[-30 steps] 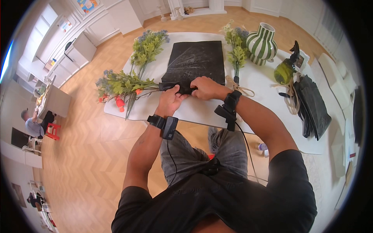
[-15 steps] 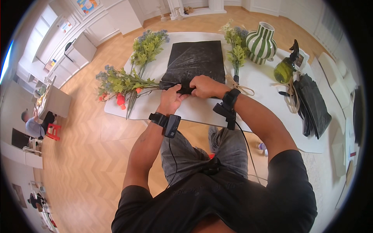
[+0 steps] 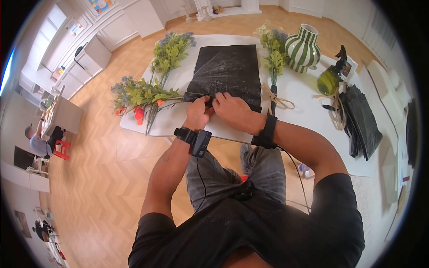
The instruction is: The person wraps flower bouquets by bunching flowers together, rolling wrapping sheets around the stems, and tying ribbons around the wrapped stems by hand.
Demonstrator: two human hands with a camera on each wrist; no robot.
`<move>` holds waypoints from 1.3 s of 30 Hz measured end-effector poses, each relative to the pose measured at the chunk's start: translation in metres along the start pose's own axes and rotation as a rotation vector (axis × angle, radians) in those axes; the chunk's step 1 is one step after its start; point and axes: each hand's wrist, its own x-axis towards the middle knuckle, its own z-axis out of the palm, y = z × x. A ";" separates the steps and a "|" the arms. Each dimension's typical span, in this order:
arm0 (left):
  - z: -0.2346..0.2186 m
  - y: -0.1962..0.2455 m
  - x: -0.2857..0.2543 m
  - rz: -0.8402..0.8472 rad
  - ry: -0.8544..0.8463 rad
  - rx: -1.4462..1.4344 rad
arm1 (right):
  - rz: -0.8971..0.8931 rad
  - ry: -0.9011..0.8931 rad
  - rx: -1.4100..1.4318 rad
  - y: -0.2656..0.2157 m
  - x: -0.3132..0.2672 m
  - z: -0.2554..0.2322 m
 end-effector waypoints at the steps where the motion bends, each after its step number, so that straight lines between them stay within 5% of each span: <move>1: -0.002 -0.002 0.003 -0.002 0.001 0.001 | 0.001 0.000 0.002 -0.001 -0.001 0.004; 4: -0.017 -0.016 0.022 0.012 0.065 -0.035 | -0.003 -0.032 -0.034 0.003 0.000 0.014; 6: -0.052 -0.039 0.047 0.616 -0.142 0.872 | 0.149 -0.114 0.065 0.006 0.004 0.018; 7: -0.037 -0.029 0.033 0.615 -0.143 0.875 | 0.152 -0.113 0.067 0.010 0.006 0.019; 9: 0.008 0.000 -0.010 0.067 -0.001 0.268 | 0.229 -0.216 0.282 0.019 0.009 0.020; 10: 0.005 0.000 -0.007 0.067 -0.001 0.268 | 0.228 -0.216 0.282 0.024 0.010 0.021; 12: -0.005 0.003 0.001 -0.101 -0.135 -0.196 | 0.262 -0.331 0.402 0.031 0.013 0.023; 13: -0.013 0.002 0.005 -0.102 -0.137 -0.194 | 0.264 -0.330 0.401 0.032 0.012 0.023; 15: -0.034 -0.001 0.013 0.095 -0.558 0.098 | 0.280 -0.332 0.447 0.034 0.011 0.024; 16: -0.046 0.002 0.019 0.096 -0.558 0.099 | 0.280 -0.331 0.447 0.034 0.011 0.023; 18: -0.064 0.010 0.028 0.458 -0.601 0.881 | 0.257 -0.347 0.439 0.033 0.011 0.022; 19: -0.059 0.016 0.015 0.456 -0.599 0.886 | 0.257 -0.344 0.444 0.033 0.012 0.021; 21: -0.033 0.042 -0.032 -0.170 -0.290 -0.033 | 0.256 -0.326 0.442 0.033 0.012 0.021; 22: -0.025 0.053 -0.042 -0.170 -0.286 -0.030 | 0.255 -0.324 0.446 0.033 0.012 0.022; 24: -0.016 0.069 -0.053 -0.122 0.072 0.870 | 0.277 -0.365 0.440 0.034 0.015 0.023; 25: -0.020 0.068 -0.056 -0.119 0.073 0.873 | 0.277 -0.360 0.439 0.035 0.016 0.022; 27: -0.034 0.061 -0.065 0.943 -0.084 1.463 | 0.283 -0.365 0.440 0.034 0.016 0.021; 28: -0.036 0.064 -0.063 1.093 -0.235 1.654 | 0.276 -0.366 0.445 0.034 0.016 0.021; 33: -0.025 0.044 -0.039 1.216 -0.369 1.709 | 0.258 -0.385 0.432 0.034 0.017 0.017; 39: -0.019 0.050 -0.025 1.040 -0.360 1.841 | 0.258 -0.451 0.392 0.031 0.020 0.011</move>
